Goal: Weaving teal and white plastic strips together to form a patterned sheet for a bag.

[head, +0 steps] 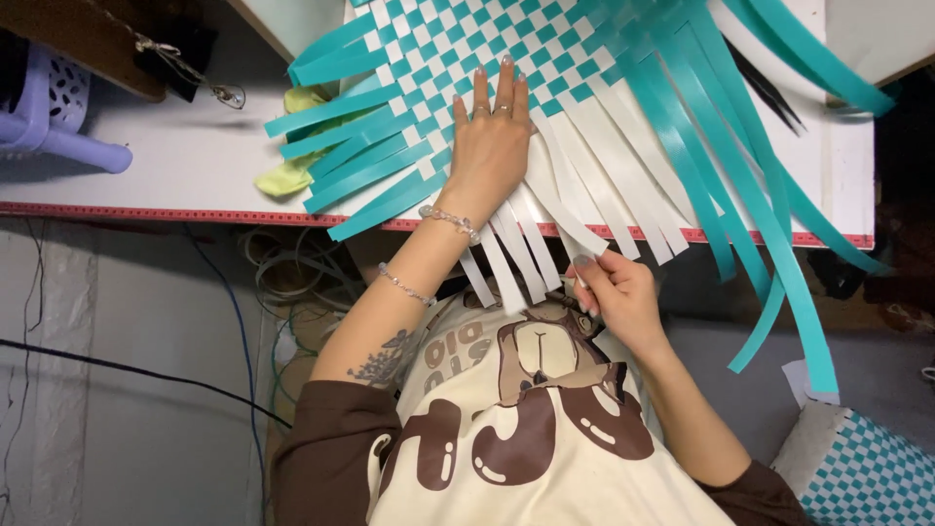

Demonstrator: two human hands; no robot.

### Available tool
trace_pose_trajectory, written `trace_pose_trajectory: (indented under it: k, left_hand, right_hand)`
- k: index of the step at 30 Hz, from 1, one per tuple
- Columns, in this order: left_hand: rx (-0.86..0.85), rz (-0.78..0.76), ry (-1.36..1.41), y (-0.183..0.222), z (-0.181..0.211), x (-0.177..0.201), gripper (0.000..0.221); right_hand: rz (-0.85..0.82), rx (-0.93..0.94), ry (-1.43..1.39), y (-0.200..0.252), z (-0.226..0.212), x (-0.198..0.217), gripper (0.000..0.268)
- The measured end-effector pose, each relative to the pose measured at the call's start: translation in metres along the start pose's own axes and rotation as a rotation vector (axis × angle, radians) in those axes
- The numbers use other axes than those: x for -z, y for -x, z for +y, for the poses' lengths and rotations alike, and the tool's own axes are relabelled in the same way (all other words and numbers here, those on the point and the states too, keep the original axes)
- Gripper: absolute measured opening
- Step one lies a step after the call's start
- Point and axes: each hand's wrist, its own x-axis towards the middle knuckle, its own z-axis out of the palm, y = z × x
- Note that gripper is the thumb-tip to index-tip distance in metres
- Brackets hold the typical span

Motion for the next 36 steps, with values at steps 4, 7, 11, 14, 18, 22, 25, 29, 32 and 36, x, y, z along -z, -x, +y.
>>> trace_pose_trajectory:
  k: [4,7,11,14,18,22,25,29,32,36]
  left_hand:
    - [0.029,0.021,-0.029,-0.001,0.003,0.003,0.056]
    - [0.042,-0.035,-0.039,-0.003,0.003,0.006,0.06]
    - [0.045,-0.083,0.01,-0.006,0.003,0.015,0.06]
    - [0.047,-0.162,0.055,-0.007,0.003,0.023,0.061]
    - [0.044,-0.212,0.087,-0.008,0.001,0.031,0.062]
    - [0.035,-0.264,0.148,-0.006,-0.001,0.052,0.063]
    - [0.019,-0.272,0.144,-0.008,-0.005,0.046,0.059]
    - [0.02,-0.275,0.189,-0.004,-0.008,0.045,0.062]
    - [0.035,-0.271,0.216,-0.003,-0.007,0.045,0.063]
    - [0.056,-0.19,0.168,-0.004,-0.005,0.034,0.06]
  right_hand:
    - [0.033,0.046,-0.063,0.002,-0.002,-0.008,0.025]
    - [0.086,0.087,-0.058,0.002,-0.002,-0.011,0.034]
    - [0.096,0.19,-0.022,0.003,-0.002,-0.011,0.034]
    - [0.089,0.246,0.003,0.004,-0.001,-0.01,0.034]
    - [0.053,0.221,-0.093,0.002,0.005,-0.012,0.03]
    - [0.069,0.136,-0.096,0.002,0.013,-0.01,0.033]
    - [0.044,0.07,-0.116,-0.002,0.013,-0.009,0.03]
    - [-0.07,-0.042,-0.161,-0.011,0.01,-0.007,0.03]
    - [-0.124,-0.081,-0.182,-0.014,-0.009,-0.008,0.029]
    - [-0.128,-0.056,-0.16,-0.013,-0.013,-0.009,0.036]
